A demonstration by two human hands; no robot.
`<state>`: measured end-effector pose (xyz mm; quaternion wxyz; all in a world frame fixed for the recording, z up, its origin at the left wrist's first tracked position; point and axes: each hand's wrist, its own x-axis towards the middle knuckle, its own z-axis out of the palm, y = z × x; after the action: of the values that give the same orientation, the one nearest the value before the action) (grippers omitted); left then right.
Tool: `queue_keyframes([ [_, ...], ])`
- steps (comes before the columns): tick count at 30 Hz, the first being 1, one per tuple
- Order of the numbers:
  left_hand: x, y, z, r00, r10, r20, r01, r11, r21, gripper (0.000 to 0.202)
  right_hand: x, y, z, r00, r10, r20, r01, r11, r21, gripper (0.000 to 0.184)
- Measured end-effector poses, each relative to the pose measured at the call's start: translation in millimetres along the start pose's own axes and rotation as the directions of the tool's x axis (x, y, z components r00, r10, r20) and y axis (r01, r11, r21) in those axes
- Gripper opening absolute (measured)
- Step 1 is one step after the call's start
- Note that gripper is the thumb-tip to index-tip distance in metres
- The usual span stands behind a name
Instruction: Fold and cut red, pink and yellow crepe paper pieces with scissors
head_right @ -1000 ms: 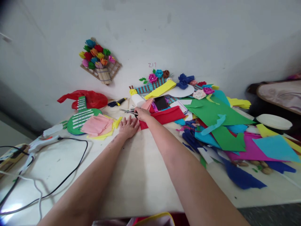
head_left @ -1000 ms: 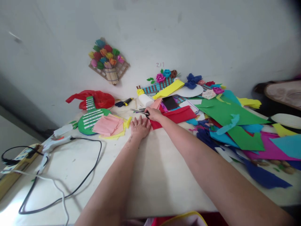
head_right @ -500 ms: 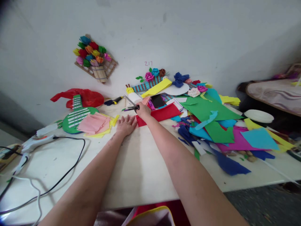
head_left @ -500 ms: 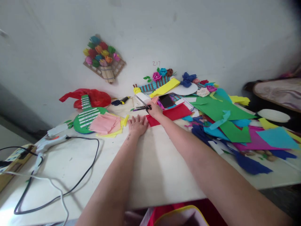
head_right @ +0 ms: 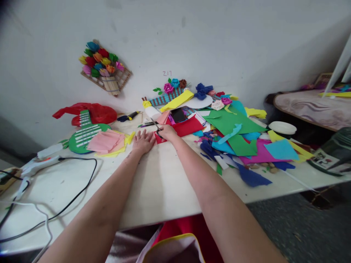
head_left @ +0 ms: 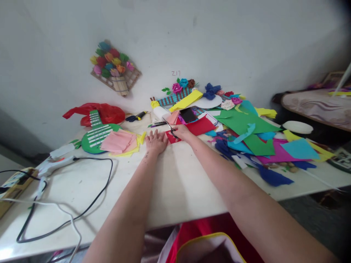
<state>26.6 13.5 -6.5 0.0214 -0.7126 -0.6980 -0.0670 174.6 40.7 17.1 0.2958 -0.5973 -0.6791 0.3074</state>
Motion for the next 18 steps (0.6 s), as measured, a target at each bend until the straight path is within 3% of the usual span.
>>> queue_keyframes([
  [6,-5.4,2.0,-3.9,0.994,0.025,-0.102,-0.022,1.0,0.022,0.062,-3.4,9.5,5.8,0.996,0.063,0.065,-0.066,0.997,0.034,0.031],
  [18,-8.7,2.2,-2.7,0.977,0.053,-0.205,-0.05,0.999,0.02,0.064,-10.6,6.4,6.3,0.999,0.047,0.004,-0.047,0.998,0.036,0.02],
])
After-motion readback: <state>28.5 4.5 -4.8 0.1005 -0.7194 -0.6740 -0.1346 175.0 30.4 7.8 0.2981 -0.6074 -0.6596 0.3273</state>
